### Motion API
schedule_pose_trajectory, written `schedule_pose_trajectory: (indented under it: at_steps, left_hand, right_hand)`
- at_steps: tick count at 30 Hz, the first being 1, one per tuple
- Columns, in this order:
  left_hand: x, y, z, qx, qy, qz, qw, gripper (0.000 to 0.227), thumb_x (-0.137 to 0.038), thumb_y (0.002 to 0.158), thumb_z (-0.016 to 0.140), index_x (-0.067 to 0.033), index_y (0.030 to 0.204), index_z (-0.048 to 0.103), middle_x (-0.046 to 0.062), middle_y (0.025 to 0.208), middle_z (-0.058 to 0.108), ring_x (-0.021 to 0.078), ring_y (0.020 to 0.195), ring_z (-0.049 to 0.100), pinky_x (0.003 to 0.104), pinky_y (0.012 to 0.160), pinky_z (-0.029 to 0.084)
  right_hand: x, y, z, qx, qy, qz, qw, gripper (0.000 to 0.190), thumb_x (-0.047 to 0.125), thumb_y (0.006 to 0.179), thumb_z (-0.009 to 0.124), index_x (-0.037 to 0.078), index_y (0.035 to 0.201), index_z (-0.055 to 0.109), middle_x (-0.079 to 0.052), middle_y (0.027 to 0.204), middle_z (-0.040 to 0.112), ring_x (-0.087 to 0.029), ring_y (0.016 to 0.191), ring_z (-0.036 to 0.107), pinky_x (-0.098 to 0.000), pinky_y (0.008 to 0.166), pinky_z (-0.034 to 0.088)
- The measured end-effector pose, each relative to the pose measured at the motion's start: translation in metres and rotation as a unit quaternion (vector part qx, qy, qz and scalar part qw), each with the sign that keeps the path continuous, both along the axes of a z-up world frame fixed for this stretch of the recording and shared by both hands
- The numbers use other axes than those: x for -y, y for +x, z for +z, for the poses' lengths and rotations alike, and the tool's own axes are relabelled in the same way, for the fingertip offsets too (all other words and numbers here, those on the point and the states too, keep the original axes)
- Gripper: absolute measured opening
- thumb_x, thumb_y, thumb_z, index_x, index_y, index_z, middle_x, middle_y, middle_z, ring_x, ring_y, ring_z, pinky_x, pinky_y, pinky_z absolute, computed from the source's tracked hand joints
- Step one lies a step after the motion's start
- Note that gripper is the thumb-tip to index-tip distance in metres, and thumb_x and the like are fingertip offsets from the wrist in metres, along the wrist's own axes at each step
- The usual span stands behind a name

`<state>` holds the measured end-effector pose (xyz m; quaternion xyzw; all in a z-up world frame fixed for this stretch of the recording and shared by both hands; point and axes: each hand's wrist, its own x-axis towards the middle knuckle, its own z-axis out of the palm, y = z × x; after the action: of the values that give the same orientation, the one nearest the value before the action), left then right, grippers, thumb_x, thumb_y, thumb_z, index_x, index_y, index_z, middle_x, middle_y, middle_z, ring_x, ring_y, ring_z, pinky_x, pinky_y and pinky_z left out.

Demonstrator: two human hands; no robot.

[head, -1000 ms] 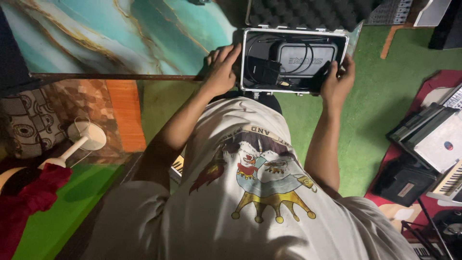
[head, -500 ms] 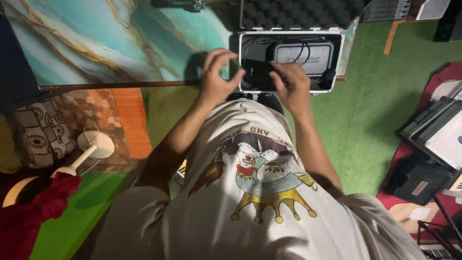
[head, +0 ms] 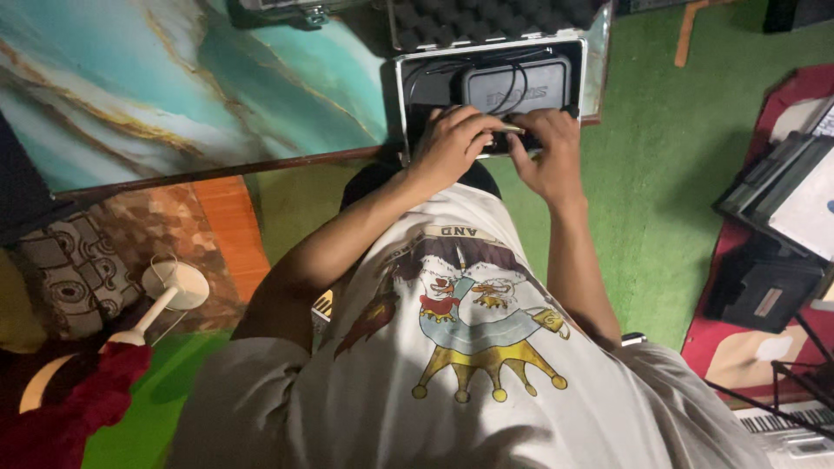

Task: The person removes a small case from a larger one, opens it to take out electronic components, and untangles cables before connecting them to a bodypack transmitter and placing the items back into the case.

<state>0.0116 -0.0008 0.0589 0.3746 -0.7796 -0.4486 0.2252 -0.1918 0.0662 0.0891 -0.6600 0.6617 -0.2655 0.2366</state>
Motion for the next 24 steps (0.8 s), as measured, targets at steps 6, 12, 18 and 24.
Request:
schedule_pose_trajectory:
  at_steps: [6, 12, 18, 24]
  left_hand:
    - [0.002, -0.003, 0.005, 0.018, -0.046, -0.004, 0.999, 0.025, -0.016, 0.091, 0.074, -0.0165, 0.115, 0.070, 0.003, 0.112, 0.066, 0.0262, 0.109, 0.061, 0.045, 0.093, 0.041]
    - [0.031, 0.017, -0.002, -0.012, -0.116, 0.215, 0.970, 0.048, -0.010, 0.087, 0.076, -0.0106, 0.132, 0.059, 0.015, 0.131, 0.052, 0.0355, 0.128, 0.053, 0.044, 0.112, 0.043]
    - [0.097, 0.029, -0.050, -0.056, -0.095, 0.328, 0.938, 0.072, -0.018, 0.099, 0.079, -0.0071, 0.150, 0.029, 0.021, 0.139, 0.049, 0.0357, 0.128, 0.053, 0.043, 0.108, 0.049]
    - [0.102, 0.044, -0.050, -0.264, 0.044, 0.284, 0.920, 0.073, -0.024, 0.105, 0.073, -0.0108, 0.157, 0.024, 0.016, 0.154, 0.050, 0.0314, 0.138, 0.055, 0.045, 0.110, 0.051]
  right_hand:
    - [-0.016, -0.023, -0.007, -0.022, -0.001, -0.053, 0.998, 0.033, 0.009, 0.089, 0.082, 0.006, 0.121, 0.074, -0.017, 0.131, 0.056, -0.036, 0.124, 0.050, -0.0470, 0.107, 0.039]
    - [0.003, -0.041, -0.025, 0.081, -0.051, -0.144, 0.985, 0.033, 0.003, 0.103, 0.074, 0.006, 0.135, 0.066, -0.014, 0.138, 0.052, -0.030, 0.134, 0.053, -0.0426, 0.116, 0.048]
    - [0.080, -0.079, -0.048, 0.198, -0.111, -0.127, 0.965, 0.056, -0.001, 0.110, 0.071, 0.007, 0.158, 0.043, -0.016, 0.157, 0.048, -0.028, 0.147, 0.052, -0.0356, 0.121, 0.044]
    - [0.094, -0.092, -0.048, 0.323, -0.108, -0.075, 0.937, 0.062, 0.007, 0.114, 0.065, 0.004, 0.166, 0.031, -0.016, 0.166, 0.043, -0.028, 0.156, 0.039, -0.0358, 0.132, 0.026]
